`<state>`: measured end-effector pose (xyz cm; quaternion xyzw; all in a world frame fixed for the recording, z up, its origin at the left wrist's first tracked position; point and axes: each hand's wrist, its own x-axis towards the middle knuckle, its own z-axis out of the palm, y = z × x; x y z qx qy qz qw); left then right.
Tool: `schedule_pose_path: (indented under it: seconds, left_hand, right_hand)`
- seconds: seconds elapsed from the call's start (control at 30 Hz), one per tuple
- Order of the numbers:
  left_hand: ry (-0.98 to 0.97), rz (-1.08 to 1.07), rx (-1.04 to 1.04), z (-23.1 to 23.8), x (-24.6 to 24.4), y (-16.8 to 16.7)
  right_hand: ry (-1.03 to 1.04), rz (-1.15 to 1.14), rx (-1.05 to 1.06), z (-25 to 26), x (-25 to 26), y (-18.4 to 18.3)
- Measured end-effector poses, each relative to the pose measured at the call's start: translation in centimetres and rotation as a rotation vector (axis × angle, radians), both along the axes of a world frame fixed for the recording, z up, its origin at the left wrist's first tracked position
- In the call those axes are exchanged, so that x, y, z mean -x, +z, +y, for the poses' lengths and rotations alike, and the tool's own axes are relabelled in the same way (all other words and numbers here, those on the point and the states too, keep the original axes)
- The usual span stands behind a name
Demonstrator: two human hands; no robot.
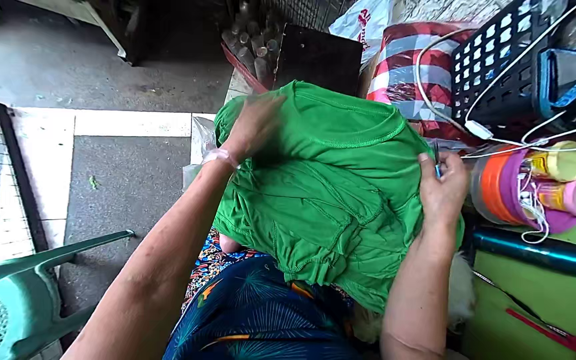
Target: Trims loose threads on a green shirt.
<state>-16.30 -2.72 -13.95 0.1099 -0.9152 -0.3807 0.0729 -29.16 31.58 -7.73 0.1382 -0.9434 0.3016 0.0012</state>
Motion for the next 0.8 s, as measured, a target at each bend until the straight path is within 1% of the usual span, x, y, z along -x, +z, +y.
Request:
schedule_pose_path:
  seconds: [0.1,0.17,0.2,0.23,0.27,0.33,0.4,0.43,0.5,0.53,0.67,0.8]
  left_hand:
    - [0.125,0.187,-0.095,0.7,-5.1,-0.5]
    - [0.219,0.302,-0.148,3.0,-9.0,-0.9]
    - [0.243,0.356,-0.178,4.3,-10.1,-1.3]
    - [0.230,0.385,-0.205,5.7,-10.6,-1.7]
    - [0.169,0.380,-0.222,7.4,-10.6,-1.8]
    - [-0.055,0.275,-0.166,10.8,-9.1,-1.3]
    - [-0.269,0.092,-0.078,13.2,-6.5,0.0]
    - [-0.326,-0.008,-0.056,13.8,-5.1,0.7]
    - [-0.352,-0.150,-0.011,14.0,-2.8,1.8]
    - [-0.347,-0.191,0.008,14.0,-2.1,2.1]
    - [-0.258,-0.187,0.005,14.4,-2.1,1.8]
    - [-0.268,-0.325,0.006,14.0,-1.7,2.6]
  right_hand:
    - [0.021,0.077,0.030,0.4,-1.2,0.9]
    - [0.046,0.153,-0.022,0.3,-2.6,2.6]
    - [0.066,0.208,-0.046,-0.2,-3.3,3.6]
    - [0.097,0.248,-0.062,-1.0,-4.1,4.5]
    - [0.154,0.263,-0.076,-2.1,-4.9,5.2]
    - [0.350,0.275,-0.144,-5.1,-5.8,5.5]
    - [0.532,0.259,-0.254,-8.4,-5.7,4.4]
    - [0.581,0.219,-0.338,-9.6,-5.2,3.7]
    - [0.612,0.146,-0.482,-10.9,-3.7,2.6]
    - [0.606,0.134,-0.511,-11.1,-3.1,2.3]
    - [0.576,0.108,-0.563,-11.6,-2.6,2.5]
    - [0.561,0.085,-0.611,-11.5,-3.2,2.4]
